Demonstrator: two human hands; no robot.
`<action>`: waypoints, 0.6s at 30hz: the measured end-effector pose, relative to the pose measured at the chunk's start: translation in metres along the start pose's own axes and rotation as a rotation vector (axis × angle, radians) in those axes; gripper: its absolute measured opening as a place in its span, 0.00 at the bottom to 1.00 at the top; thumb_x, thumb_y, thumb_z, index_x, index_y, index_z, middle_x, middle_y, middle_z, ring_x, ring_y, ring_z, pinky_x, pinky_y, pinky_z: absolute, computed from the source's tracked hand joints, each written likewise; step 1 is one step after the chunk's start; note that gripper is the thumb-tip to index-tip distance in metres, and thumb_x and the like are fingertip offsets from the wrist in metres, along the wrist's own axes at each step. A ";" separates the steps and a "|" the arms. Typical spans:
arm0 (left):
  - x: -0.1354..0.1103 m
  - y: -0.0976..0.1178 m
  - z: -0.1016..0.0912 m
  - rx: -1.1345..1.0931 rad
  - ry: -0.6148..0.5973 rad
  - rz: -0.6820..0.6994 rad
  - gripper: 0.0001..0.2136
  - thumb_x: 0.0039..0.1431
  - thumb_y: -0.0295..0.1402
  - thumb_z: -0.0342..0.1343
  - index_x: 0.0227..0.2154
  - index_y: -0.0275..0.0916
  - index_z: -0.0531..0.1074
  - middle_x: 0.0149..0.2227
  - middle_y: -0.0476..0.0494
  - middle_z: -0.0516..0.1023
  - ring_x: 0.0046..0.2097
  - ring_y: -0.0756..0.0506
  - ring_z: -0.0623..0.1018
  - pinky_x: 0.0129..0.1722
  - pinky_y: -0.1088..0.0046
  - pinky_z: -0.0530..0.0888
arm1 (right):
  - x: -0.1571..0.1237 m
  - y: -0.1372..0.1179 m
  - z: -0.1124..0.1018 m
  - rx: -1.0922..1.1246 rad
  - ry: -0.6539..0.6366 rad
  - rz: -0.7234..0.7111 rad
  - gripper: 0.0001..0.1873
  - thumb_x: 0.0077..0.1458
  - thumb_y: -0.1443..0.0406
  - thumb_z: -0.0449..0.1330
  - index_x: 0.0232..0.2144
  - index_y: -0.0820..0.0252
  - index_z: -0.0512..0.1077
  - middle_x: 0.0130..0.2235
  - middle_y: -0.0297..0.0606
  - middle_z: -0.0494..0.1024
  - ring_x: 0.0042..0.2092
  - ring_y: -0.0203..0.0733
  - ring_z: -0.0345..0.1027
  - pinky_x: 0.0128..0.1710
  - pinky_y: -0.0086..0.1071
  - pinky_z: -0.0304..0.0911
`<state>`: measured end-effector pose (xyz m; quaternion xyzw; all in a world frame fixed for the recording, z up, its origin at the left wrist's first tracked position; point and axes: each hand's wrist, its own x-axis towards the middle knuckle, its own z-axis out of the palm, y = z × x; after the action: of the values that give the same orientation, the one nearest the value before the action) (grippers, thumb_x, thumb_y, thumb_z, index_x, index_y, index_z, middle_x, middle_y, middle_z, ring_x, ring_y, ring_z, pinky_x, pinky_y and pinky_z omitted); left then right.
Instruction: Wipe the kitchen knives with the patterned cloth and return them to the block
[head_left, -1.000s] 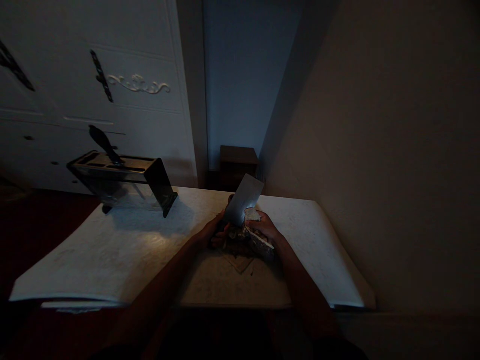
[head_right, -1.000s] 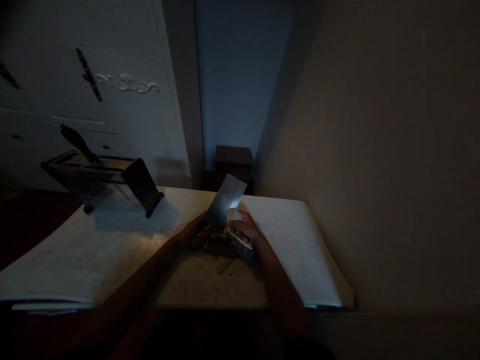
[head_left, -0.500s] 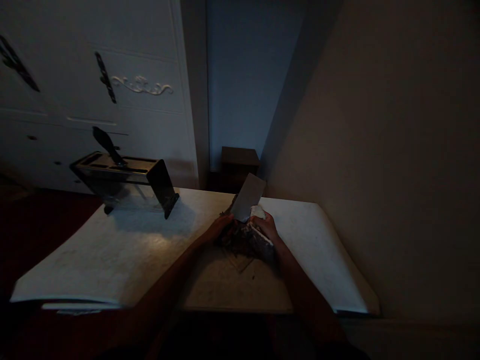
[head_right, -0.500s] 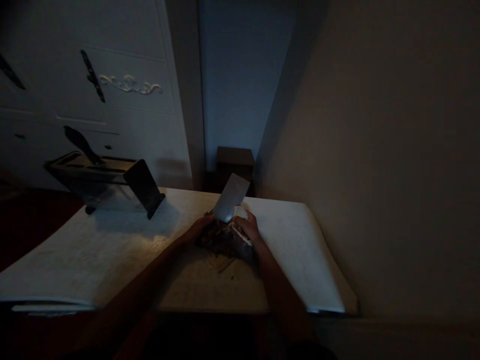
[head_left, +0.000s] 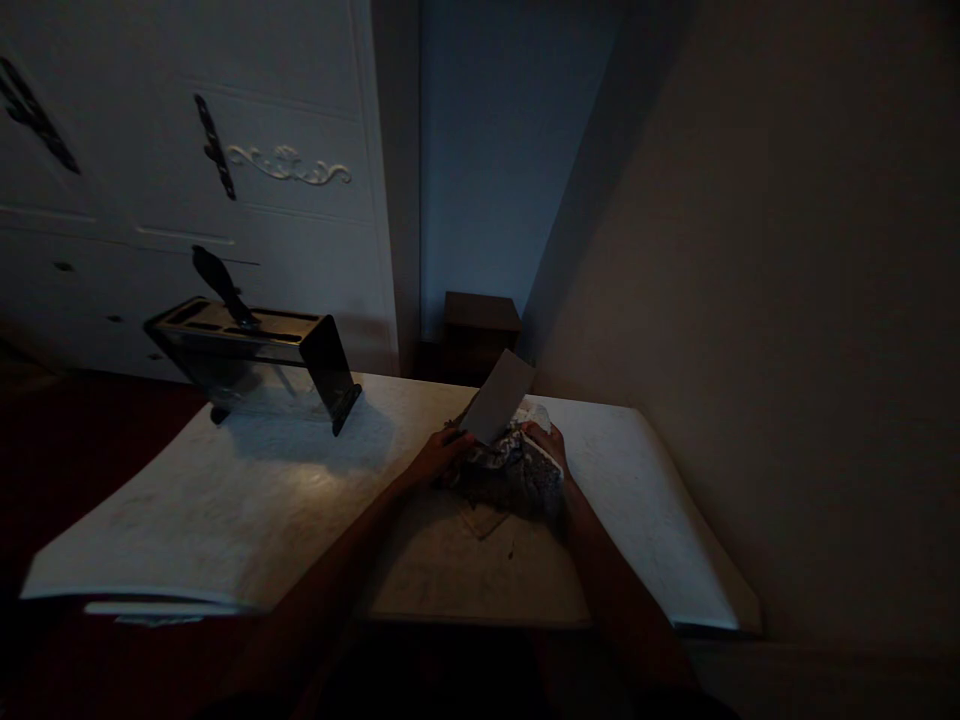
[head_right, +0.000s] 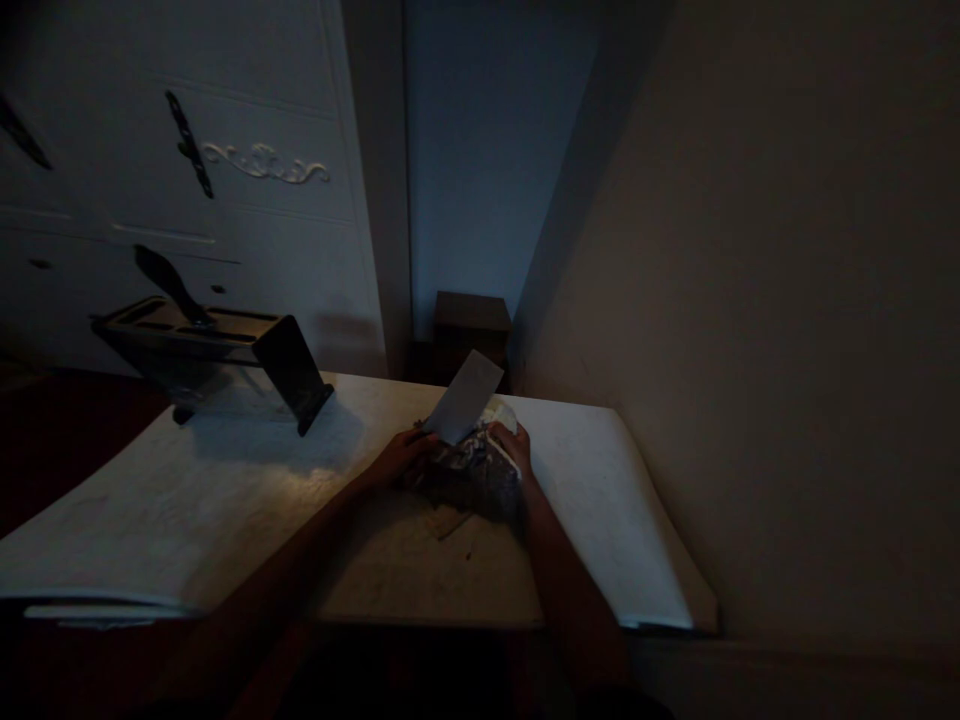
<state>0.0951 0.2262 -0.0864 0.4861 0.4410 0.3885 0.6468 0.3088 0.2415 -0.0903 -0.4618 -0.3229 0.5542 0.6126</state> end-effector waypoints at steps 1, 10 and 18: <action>0.000 0.000 0.000 -0.025 0.008 0.001 0.25 0.48 0.57 0.60 0.28 0.38 0.65 0.16 0.57 0.61 0.13 0.55 0.60 0.11 0.78 0.55 | 0.001 -0.001 -0.002 0.024 0.000 -0.001 0.19 0.39 0.58 0.72 0.32 0.60 0.73 0.26 0.32 0.76 0.27 0.41 0.71 0.29 0.33 0.68; 0.001 0.003 0.001 -0.348 0.065 -0.033 0.26 0.51 0.61 0.54 0.29 0.38 0.66 0.16 0.57 0.60 0.12 0.55 0.56 0.10 0.78 0.53 | -0.010 -0.009 0.004 0.204 -0.009 0.049 0.17 0.44 0.57 0.71 0.34 0.57 0.74 0.31 0.35 0.80 0.35 0.48 0.76 0.40 0.40 0.73; 0.002 -0.001 0.000 -0.379 0.042 0.032 0.18 0.51 0.50 0.48 0.30 0.38 0.66 0.17 0.55 0.62 0.12 0.54 0.56 0.10 0.77 0.54 | -0.023 -0.023 0.010 0.230 -0.129 0.091 0.18 0.48 0.52 0.67 0.37 0.56 0.76 0.34 0.37 0.81 0.39 0.50 0.77 0.39 0.42 0.74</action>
<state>0.0954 0.2281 -0.0880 0.3545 0.3656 0.4848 0.7111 0.3048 0.2222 -0.0630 -0.3664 -0.2746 0.6433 0.6136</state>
